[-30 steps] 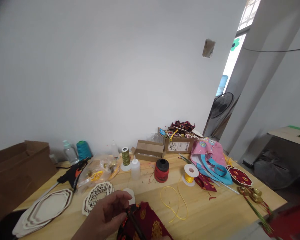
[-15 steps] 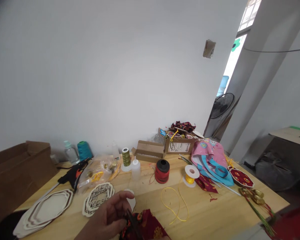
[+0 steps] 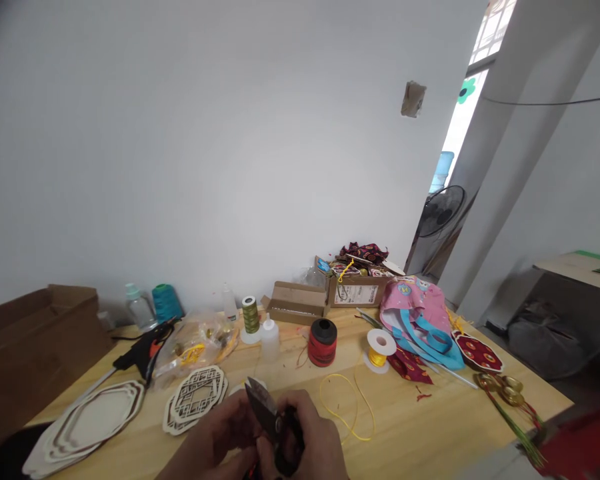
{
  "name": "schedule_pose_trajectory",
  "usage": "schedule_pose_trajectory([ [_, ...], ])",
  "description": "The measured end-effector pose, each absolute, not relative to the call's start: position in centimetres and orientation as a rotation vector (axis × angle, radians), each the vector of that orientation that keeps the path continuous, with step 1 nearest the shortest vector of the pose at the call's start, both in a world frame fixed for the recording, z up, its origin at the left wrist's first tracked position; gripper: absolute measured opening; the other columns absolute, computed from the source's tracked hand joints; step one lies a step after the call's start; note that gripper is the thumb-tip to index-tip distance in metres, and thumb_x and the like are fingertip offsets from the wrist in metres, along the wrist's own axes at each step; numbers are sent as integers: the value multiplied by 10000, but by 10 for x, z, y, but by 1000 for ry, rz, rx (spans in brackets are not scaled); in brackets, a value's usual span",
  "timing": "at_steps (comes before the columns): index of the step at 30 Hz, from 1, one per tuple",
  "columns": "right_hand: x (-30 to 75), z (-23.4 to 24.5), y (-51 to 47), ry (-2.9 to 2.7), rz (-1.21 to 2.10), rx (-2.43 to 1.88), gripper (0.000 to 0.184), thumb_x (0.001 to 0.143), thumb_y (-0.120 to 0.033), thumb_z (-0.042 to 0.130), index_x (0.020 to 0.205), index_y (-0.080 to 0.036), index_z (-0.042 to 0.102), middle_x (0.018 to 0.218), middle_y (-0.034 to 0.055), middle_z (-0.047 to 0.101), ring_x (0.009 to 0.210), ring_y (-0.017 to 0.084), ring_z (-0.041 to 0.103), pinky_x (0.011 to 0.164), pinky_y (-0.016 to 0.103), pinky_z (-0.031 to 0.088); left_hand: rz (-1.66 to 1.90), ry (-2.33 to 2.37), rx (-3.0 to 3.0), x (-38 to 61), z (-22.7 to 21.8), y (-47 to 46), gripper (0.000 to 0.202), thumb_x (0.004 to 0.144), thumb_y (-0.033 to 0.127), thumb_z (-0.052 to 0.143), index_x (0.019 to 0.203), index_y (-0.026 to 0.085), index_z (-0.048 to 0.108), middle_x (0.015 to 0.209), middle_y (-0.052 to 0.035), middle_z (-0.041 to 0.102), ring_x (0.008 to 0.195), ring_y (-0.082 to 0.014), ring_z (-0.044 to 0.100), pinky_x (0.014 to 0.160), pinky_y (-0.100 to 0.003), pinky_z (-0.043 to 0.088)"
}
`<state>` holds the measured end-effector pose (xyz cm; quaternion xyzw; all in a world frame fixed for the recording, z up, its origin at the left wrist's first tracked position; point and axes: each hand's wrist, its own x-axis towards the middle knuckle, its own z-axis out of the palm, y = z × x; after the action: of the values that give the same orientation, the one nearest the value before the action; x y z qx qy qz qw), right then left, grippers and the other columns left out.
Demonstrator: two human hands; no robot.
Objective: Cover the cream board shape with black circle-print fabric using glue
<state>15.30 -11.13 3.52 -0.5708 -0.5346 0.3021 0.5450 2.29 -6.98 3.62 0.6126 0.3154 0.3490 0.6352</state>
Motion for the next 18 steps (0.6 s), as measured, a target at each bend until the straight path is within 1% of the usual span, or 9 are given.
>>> schedule_pose_trajectory([
  [2, 149, 36, -109, -1264, 736, -1327, 158, 565, -186, 599, 708, -224, 543, 509, -34, 581, 420, 118, 487, 407, 198, 329, 813, 742, 1400, 20, 35, -69, 345, 640, 250, 636, 967, 191, 543, 690, -9, 561, 604, -135, 517, 581, -244, 414],
  [4, 147, 37, -106, -1179, 806, -1272, 171, 561, -185, 610, 705, -215, 524, 505, -43, 558, 421, 109, 476, 409, 195, 325, 857, 785, 1368, 15, 31, -67, 370, 639, 305, 638, 968, 199, 506, 651, 12, 540, 559, -118, 490, 526, -219, 386],
  [5, 146, 36, -105, -1109, 850, -1239, 184, 562, -199, 623, 703, -211, 506, 502, -47, 545, 421, 105, 471, 409, 192, 323, 881, 817, 1365, 13, 30, -67, 324, 650, 326, 626, 921, 201, 501, 619, 28, 515, 535, -108, 466, 499, -205, 361],
  [7, 144, 33, -102, -964, 926, -1175, 237, 565, -248, 655, 705, -205, 468, 491, -54, 528, 421, 99, 466, 411, 188, 326, 890, 899, 1425, 9, 29, -68, 197, 682, 353, 584, 756, 193, 495, 560, 50, 450, 510, -98, 416, 476, -196, 316],
  [9, 142, 26, -100, -882, 980, -1141, 290, 561, -289, 680, 710, -203, 447, 473, -59, 525, 403, 93, 456, 403, 185, 330, 810, 972, 1553, 7, 32, -71, 213, 700, 364, 546, 620, 182, 471, 546, 43, 433, 527, -109, 404, 495, -209, 311],
  [10, 141, 23, -99, -866, 997, -1132, 314, 550, -294, 694, 718, -202, 446, 468, -60, 528, 395, 91, 452, 399, 185, 333, 750, 1001, 1613, 7, 34, -72, 231, 706, 370, 528, 592, 178, 468, 547, 35, 440, 536, -117, 405, 507, -216, 313],
  [12, 139, 15, -97, -849, 1031, -1104, 358, 525, -290, 722, 736, -202, 447, 460, -65, 533, 377, 85, 443, 387, 182, 335, 664, 1045, 1688, 9, 38, -75, 251, 723, 383, 488, 588, 173, 472, 550, 26, 449, 542, -126, 400, 512, -223, 306],
  [15, 134, 7, -95, -775, 1079, -1008, 393, 510, -315, 740, 737, -203, 439, 457, -66, 538, 372, 80, 449, 373, 172, 321, 666, 1050, 1691, 13, 38, -76, 302, 738, 428, 457, 577, 173, 460, 544, 34, 417, 541, -123, 364, 505, -222, 284],
  [18, 130, 5, -95, -630, 1128, -925, 434, 503, -337, 751, 728, -208, 403, 464, -64, 559, 356, 73, 457, 364, 163, 310, 756, 975, 1521, 19, 32, -76, 373, 692, 518, 494, 553, 176, 445, 534, 40, 400, 535, -116, 347, 501, -218, 284],
])
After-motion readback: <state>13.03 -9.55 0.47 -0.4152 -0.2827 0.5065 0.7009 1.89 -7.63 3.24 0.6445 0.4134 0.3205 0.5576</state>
